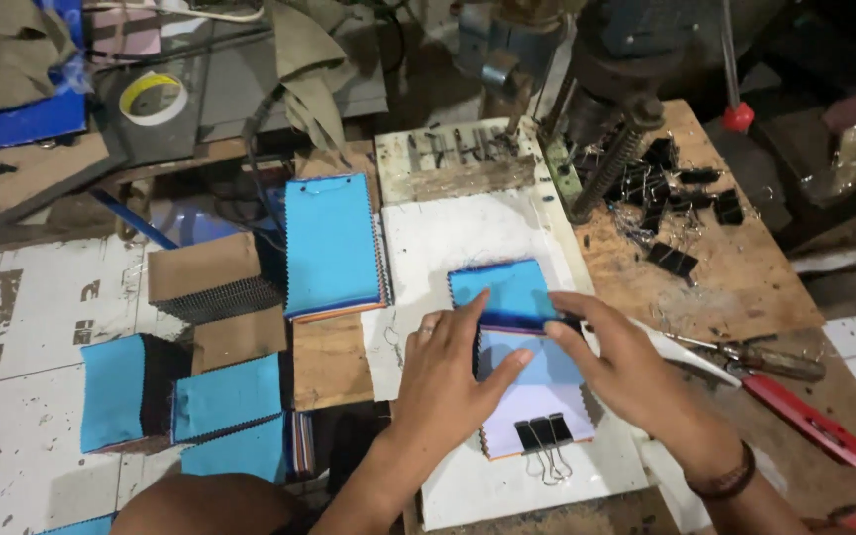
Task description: The person assembles a notebook by placing a blue cover over a stack of papers, secures it with a binder clip, and then uses a drill press to punch holes along the spine. The person also wipes the drill bit with a cloth during the process.
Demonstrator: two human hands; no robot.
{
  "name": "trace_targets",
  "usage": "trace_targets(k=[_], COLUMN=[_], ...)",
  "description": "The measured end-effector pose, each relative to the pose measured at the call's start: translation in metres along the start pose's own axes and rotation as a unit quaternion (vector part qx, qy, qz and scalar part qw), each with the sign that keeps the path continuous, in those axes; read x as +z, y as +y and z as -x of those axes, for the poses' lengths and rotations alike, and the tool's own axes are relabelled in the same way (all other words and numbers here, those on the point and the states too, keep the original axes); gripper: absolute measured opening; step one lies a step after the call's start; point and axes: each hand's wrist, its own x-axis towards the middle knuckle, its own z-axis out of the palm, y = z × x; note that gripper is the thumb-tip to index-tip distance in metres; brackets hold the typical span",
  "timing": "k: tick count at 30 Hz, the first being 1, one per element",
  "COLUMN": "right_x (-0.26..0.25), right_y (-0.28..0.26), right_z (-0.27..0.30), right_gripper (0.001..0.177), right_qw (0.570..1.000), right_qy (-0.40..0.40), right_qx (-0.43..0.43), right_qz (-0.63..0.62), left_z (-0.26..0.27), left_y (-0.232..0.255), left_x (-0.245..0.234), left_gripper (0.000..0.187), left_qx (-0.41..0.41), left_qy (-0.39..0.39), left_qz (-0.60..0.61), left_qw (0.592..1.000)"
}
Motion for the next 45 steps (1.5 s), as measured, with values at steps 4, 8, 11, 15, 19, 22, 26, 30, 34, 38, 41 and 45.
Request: trace_targets(k=[4,8,11,15,19,22,26,30,34,38,41,45], right_x=[-0.006,-0.017,-0.014,-0.002,0.010,0.009,0.028,0.046,0.038,0.039,0.023,0.002], right_y=[-0.004,-0.005,0.014,0.051,0.024,0.014,0.027,0.053,0.042,0.047,0.025,0.064], right_z=[0.015,0.033,0.032,0.016,0.016,0.022,0.029,0.032,0.034,0.030,0.030,0.021], right_gripper=[0.059,0.046,0.045,0.051,0.052,0.061,0.064,0.065,0.064,0.065,0.061,0.047], right_qw=[0.999,0.992,0.990,0.996,0.987,0.984,0.974,0.980,0.982,0.986,0.989,0.955], right_qy=[0.012,-0.033,-0.046,0.003,-0.024,-0.010,-0.007,0.013,-0.008,-0.008,0.000,0.124], right_qx=[-0.015,0.103,0.092,0.047,0.148,0.178,0.171,0.142,0.157,0.143,0.135,-0.065], right_qz=[0.025,0.072,0.101,0.080,0.064,-0.027,-0.149,-0.140,-0.107,-0.090,-0.060,0.260], left_z=[0.011,0.033,0.035,0.025,0.023,0.026,0.032,0.034,0.031,0.027,0.028,0.018], left_y=[0.010,0.011,0.003,-0.009,-0.011,0.003,0.028,0.031,0.032,0.035,0.019,0.005], left_x=[-0.012,-0.014,-0.011,0.005,0.013,0.013,0.017,0.027,0.016,0.008,0.023,0.026], left_gripper=[0.070,0.036,0.035,0.068,0.078,0.078,0.087,0.086,0.086,0.082,0.082,0.078], left_qx=[-0.030,-0.025,-0.070,-0.200,-0.235,-0.211,-0.299,-0.258,-0.287,-0.319,-0.284,-0.262], left_qy=[0.009,0.049,0.054,0.023,-0.020,0.015,-0.059,-0.053,-0.067,-0.097,-0.054,-0.047], left_qz=[0.056,0.182,0.187,0.265,0.190,0.233,0.397,0.404,0.384,0.385,0.390,0.354], left_qw=[0.998,0.982,0.978,0.943,0.953,0.949,0.866,0.876,0.875,0.861,0.874,0.896])
